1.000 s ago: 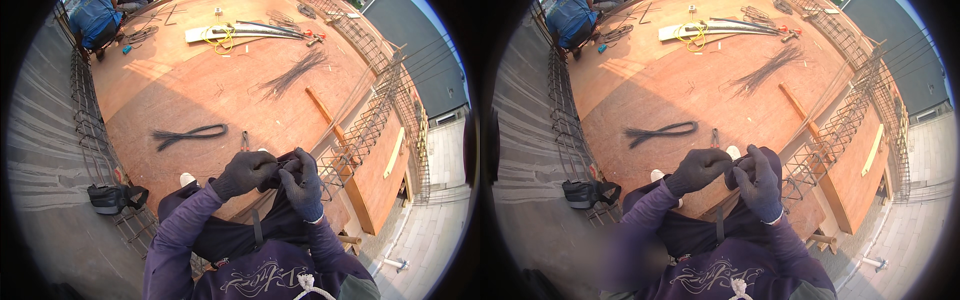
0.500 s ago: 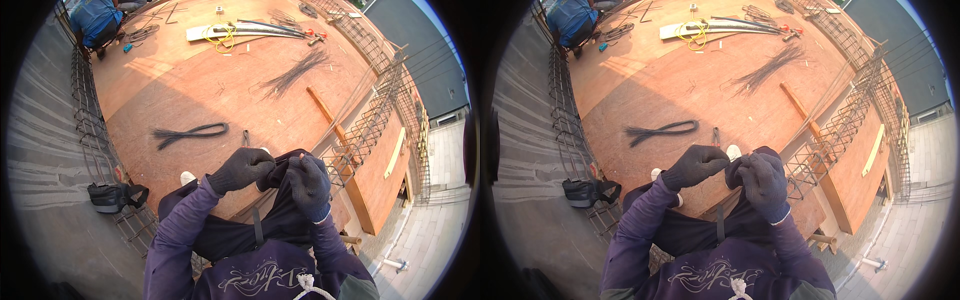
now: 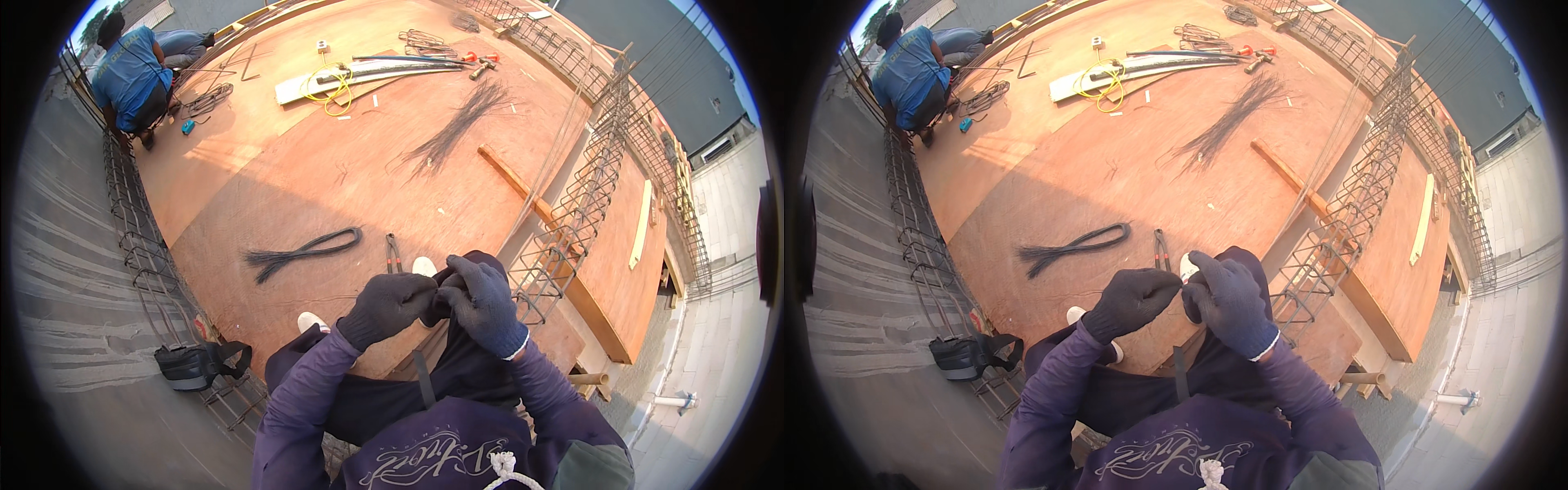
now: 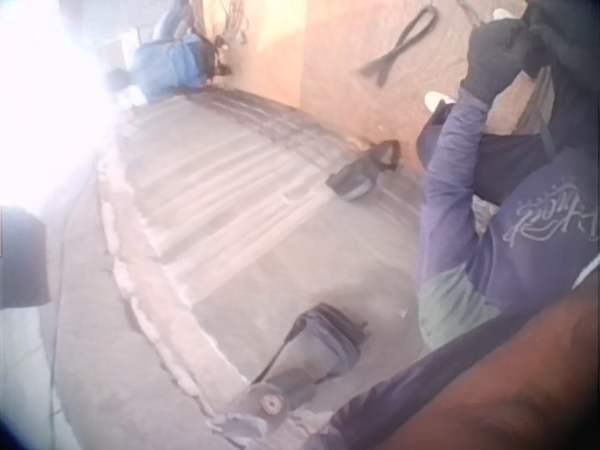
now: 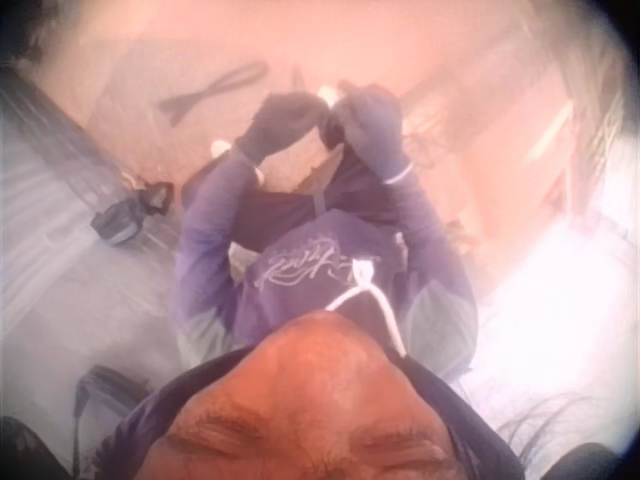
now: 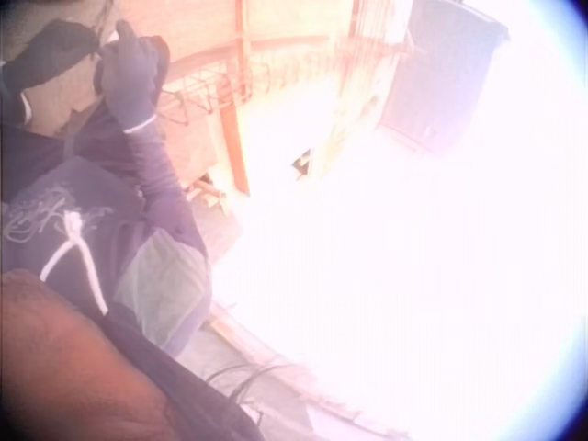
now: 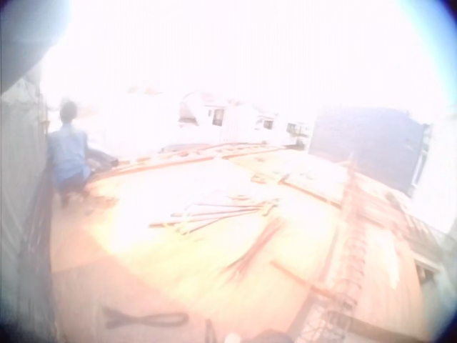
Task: The person sits on a construction floor and repeatedly picks up wire ties, bends them, and twists them into loops using pliers. The person handles bundles of wire ties and places the finished loops on the floor.
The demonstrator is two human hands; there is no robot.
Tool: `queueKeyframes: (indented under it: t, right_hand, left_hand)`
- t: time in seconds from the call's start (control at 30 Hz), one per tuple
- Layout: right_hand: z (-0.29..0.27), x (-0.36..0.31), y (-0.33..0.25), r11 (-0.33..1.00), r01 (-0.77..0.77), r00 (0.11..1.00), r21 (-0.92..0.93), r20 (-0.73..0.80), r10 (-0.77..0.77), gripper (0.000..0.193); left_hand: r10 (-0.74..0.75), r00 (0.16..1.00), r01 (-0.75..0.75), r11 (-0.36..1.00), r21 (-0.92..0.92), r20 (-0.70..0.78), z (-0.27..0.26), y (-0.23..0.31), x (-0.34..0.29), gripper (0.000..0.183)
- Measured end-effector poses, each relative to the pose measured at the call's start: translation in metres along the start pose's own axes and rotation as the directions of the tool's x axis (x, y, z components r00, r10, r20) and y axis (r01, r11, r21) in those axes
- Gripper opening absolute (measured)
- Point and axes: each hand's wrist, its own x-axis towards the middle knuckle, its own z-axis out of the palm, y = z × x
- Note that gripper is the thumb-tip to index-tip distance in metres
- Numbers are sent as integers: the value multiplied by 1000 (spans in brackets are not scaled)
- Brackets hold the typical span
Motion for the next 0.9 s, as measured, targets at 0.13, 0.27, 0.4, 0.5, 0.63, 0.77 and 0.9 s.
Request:
queueKeyframes:
  t: [0.13,0.27,0.4,0.5,0.63,0.77,0.9]
  right_hand:
    - [-8,0,-6,856,-417,908,306,191,373,47]
    - [-11,-1,8,882,-390,915,263,214,341,53]
    - [-6,-4,13,843,-433,899,320,224,377,45]
    - [-3,-8,19,817,-460,886,348,237,398,44]
    - [-11,-7,22,892,-373,927,256,148,345,42]
    - [-30,-7,40,833,-507,861,221,185,474,39]
    - [-44,-4,38,844,-466,884,264,104,456,48]
  left_hand:
    - [207,978,-187,929,320,-29,15,-13,-1,21]
    - [146,989,-137,951,278,-11,15,-7,-1,20]
    - [136,991,-128,954,270,-13,16,-10,-3,20]
    - [62,992,-103,908,405,114,16,-4,1,21]
    - [26,993,-64,931,360,111,19,-8,3,23]
    - [-26,998,16,984,178,57,-2,-23,6,24]
    - [-116,992,115,993,25,48,-8,-21,6,24]
